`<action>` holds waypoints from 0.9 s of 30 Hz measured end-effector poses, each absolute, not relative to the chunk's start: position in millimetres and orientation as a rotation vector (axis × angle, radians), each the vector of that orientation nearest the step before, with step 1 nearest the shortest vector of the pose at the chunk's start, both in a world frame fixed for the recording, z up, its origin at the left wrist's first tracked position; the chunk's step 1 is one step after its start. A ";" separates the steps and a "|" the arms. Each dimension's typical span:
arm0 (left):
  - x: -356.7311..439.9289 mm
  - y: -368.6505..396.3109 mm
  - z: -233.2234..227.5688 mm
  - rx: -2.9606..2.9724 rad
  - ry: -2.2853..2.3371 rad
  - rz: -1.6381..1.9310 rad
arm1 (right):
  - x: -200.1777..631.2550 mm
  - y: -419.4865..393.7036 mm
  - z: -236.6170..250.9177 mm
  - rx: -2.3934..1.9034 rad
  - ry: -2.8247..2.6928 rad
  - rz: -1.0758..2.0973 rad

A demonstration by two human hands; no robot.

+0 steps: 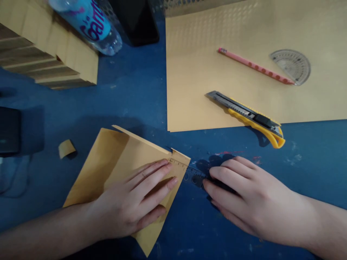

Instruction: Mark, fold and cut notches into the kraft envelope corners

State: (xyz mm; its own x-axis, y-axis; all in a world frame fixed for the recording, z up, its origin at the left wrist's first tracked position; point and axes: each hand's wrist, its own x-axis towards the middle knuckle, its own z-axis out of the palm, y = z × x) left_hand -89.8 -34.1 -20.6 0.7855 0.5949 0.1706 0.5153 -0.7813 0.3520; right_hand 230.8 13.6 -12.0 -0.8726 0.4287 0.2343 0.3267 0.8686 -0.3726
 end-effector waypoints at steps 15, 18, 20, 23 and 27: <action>-88.2 -36.9 -19.6 2.699 0.867 0.388 | 230.3 14.9 -14.3 -0.560 -2.736 0.452; -87.6 -36.6 -18.2 2.713 0.874 0.406 | 229.4 15.3 -13.8 -0.561 -2.735 0.432; -87.2 -36.6 -17.7 2.711 0.879 0.410 | 229.5 14.9 -12.9 -0.563 -2.744 0.428; -86.4 -36.7 -17.4 2.707 0.892 0.413 | 230.4 13.2 -11.8 -0.568 -2.750 0.416; -86.3 -36.4 -17.4 2.690 0.886 0.404 | 231.0 10.1 -12.2 -0.571 -2.755 0.388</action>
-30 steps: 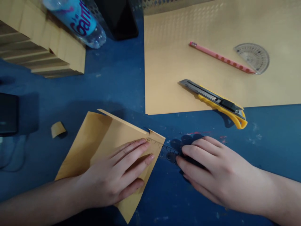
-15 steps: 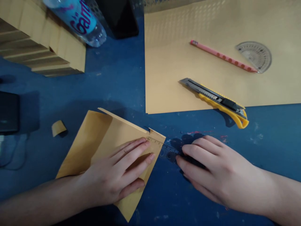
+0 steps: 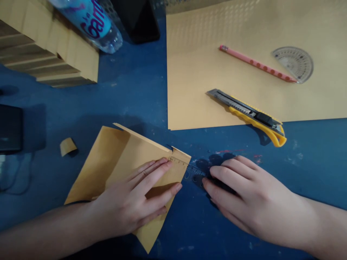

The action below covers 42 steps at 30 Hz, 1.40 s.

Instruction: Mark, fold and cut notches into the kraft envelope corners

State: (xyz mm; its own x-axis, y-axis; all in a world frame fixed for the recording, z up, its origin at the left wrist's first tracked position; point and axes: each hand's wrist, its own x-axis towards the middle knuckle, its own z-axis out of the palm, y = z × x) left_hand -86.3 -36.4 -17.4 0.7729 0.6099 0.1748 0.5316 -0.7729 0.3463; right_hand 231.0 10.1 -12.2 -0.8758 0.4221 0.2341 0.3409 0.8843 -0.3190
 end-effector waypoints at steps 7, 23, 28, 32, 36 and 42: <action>-88.3 -37.1 -19.6 2.688 0.861 0.381 | 237.2 -1.3 -12.5 -0.605 -2.783 0.264; -90.1 -37.2 -22.0 2.731 0.861 0.354 | 245.2 -17.7 -13.8 -0.508 -2.797 0.219; -89.5 -37.5 -20.8 2.733 0.860 0.356 | 245.0 -12.6 -14.0 -0.524 -2.802 0.219; -88.9 -38.1 -19.7 2.726 0.856 0.362 | 245.8 -10.6 -15.2 -0.520 -2.807 0.240; -89.0 -37.5 -20.0 2.716 0.853 0.354 | 245.6 -7.7 -15.7 -0.540 -2.803 0.272; -89.5 -36.8 -21.2 2.706 0.850 0.351 | 245.4 -5.1 -15.4 -0.553 -2.783 0.321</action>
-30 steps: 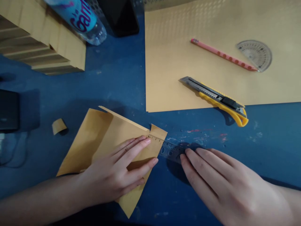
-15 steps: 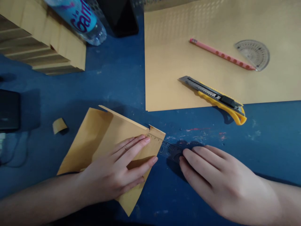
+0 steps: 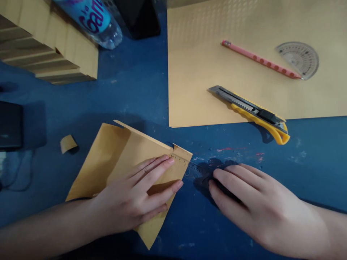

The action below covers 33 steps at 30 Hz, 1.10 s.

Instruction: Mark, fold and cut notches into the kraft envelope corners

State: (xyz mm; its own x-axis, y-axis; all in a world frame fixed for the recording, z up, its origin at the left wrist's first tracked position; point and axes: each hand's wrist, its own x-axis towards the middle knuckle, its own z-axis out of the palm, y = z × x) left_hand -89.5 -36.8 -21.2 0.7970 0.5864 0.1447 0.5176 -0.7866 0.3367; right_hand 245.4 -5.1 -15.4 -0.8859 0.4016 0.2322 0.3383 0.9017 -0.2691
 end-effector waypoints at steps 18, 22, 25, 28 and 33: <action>-90.6 -37.0 -22.1 2.685 0.845 0.334 | 248.6 -6.2 -17.7 -0.559 -2.797 0.376; -91.0 -37.7 -21.2 2.690 0.849 0.319 | 247.9 -6.0 -17.5 -0.549 -2.790 0.374; -90.7 -37.9 -20.8 2.695 0.846 0.315 | 246.4 -5.4 -17.3 -0.535 -2.790 0.363; -90.4 -37.8 -21.3 2.693 0.842 0.314 | 245.9 -5.2 -16.5 -0.544 -2.791 0.352; -90.6 -37.9 -21.6 2.688 0.842 0.320 | 245.6 -4.8 -14.7 -0.564 -2.783 0.347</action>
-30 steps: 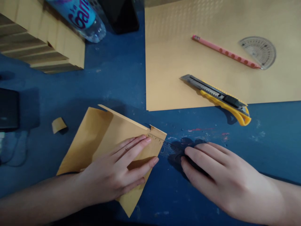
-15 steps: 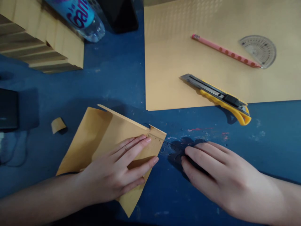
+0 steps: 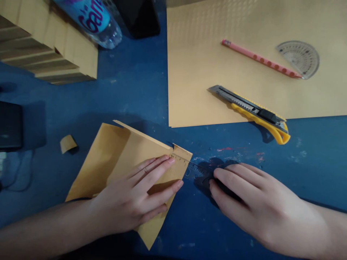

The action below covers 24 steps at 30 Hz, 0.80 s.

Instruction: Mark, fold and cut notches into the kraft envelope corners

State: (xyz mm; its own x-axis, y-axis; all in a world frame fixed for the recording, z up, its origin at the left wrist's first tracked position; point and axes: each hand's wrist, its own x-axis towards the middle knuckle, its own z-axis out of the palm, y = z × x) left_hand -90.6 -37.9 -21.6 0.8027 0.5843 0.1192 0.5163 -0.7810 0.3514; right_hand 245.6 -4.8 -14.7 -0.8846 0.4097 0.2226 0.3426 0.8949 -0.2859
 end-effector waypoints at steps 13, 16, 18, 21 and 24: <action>-91.3 -41.1 -20.9 2.689 0.879 0.225 | 245.7 -4.2 -16.4 -0.569 -2.798 0.336; -91.3 -40.7 -21.2 2.690 0.879 0.222 | 245.9 -5.6 -16.3 -0.588 -2.800 0.310; -91.1 -40.2 -21.6 2.683 0.883 0.224 | 246.6 -6.7 -16.3 -0.590 -2.804 0.306; -90.5 -39.6 -22.0 2.676 0.885 0.235 | 247.3 -7.5 -16.3 -0.592 -2.797 0.303; -90.1 -39.4 -21.5 2.674 0.886 0.239 | 246.7 -6.9 -16.0 -0.600 -2.796 0.292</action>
State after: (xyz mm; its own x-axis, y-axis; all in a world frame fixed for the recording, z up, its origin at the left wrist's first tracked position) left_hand -90.1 -39.4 -21.5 0.7945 0.6043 0.0592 0.5519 -0.7593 0.3447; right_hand 246.7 -6.9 -16.0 -0.8791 0.4255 0.2150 0.3719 0.8942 -0.2492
